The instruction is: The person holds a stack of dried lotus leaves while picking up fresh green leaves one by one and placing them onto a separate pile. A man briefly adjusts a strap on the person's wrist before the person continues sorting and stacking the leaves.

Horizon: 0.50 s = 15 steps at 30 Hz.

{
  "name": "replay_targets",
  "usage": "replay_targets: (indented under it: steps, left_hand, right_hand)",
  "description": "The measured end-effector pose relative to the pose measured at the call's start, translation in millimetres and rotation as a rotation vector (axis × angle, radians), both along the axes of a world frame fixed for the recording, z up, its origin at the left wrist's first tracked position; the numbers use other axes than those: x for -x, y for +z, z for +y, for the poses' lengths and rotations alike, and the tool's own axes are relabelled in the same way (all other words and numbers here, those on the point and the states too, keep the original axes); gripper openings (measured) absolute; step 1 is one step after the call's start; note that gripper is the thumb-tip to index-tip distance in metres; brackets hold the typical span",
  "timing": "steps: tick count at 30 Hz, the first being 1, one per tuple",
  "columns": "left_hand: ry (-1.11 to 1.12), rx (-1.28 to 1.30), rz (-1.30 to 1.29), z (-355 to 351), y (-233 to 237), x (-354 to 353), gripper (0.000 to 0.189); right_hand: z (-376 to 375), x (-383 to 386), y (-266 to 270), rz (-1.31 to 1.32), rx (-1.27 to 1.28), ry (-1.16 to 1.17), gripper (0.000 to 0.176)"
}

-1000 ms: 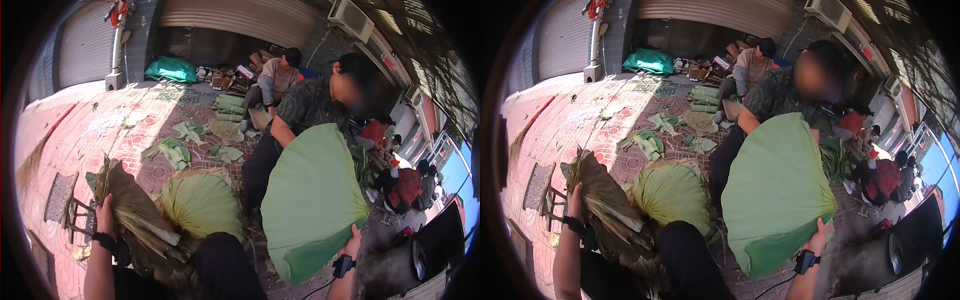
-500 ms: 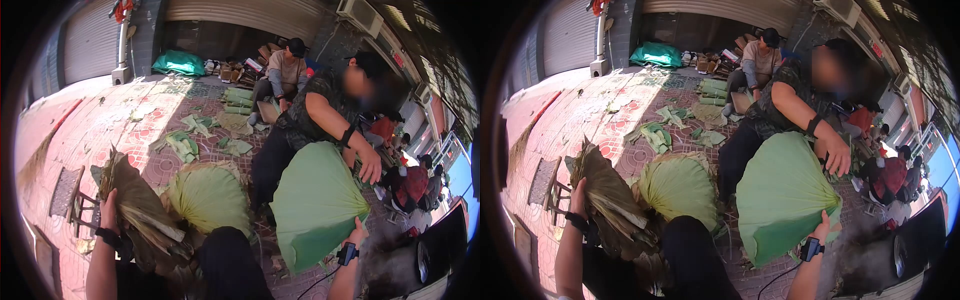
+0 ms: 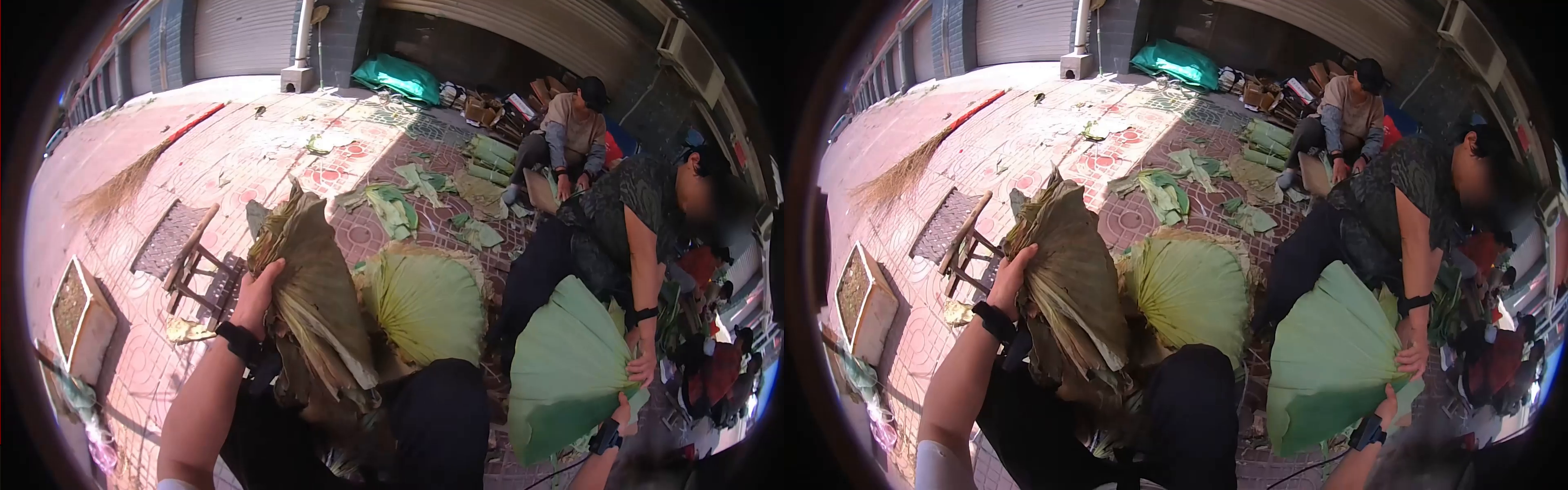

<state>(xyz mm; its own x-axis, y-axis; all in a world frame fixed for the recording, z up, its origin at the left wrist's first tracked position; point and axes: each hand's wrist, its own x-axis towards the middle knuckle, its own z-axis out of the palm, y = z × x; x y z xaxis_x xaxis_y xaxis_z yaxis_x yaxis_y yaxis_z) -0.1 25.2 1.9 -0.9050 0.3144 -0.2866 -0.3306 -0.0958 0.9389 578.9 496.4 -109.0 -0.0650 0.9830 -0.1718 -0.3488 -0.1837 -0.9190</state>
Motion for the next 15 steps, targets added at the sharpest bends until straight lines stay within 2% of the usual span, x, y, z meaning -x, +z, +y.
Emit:
replay_targets:
  steps: [1, 3, 4, 6, 8, 10, 13, 15]
  left_hand:
    - [0.057, 0.075, 0.06, 1, 3, -3, 0.042]
    - [-0.004, 0.062, 0.066, -6, -11, 10, 0.055]
    - [-0.032, 0.055, 0.067, -8, -15, 13, 0.062]
    - [-0.033, 0.056, 0.035, -7, -13, 11, 0.064]
    - [-0.017, 0.061, 0.016, -6, -11, 9, 0.063]
    - [0.023, 0.087, 0.016, -6, -10, 7, 0.062]
    - [-0.052, 0.013, 0.08, -5, -16, 10, 0.052]
    - [-0.075, 0.008, 0.053, -5, -20, 12, 0.051]
  right_hand:
    - [4, -5, -3, -0.071, -0.031, -0.004, 0.043]
    - [9, -10, -5, -0.215, -0.094, -0.003, 0.046]
    - [-3, 2, 7, -0.372, -0.171, -0.14, 0.048]
    - [-34, 34, 34, -0.682, -0.333, -0.401, 0.053]
    - [-66, 68, 55, -0.892, -0.807, -0.604, 0.057]
    - [-131, 136, 111, -1.123, -1.098, -0.709, 0.054]
    - [-172, 216, 140, -0.907, -1.168, -0.305, 0.051]
    - [-201, 282, 153, -0.656, -0.937, 0.377, 0.049]
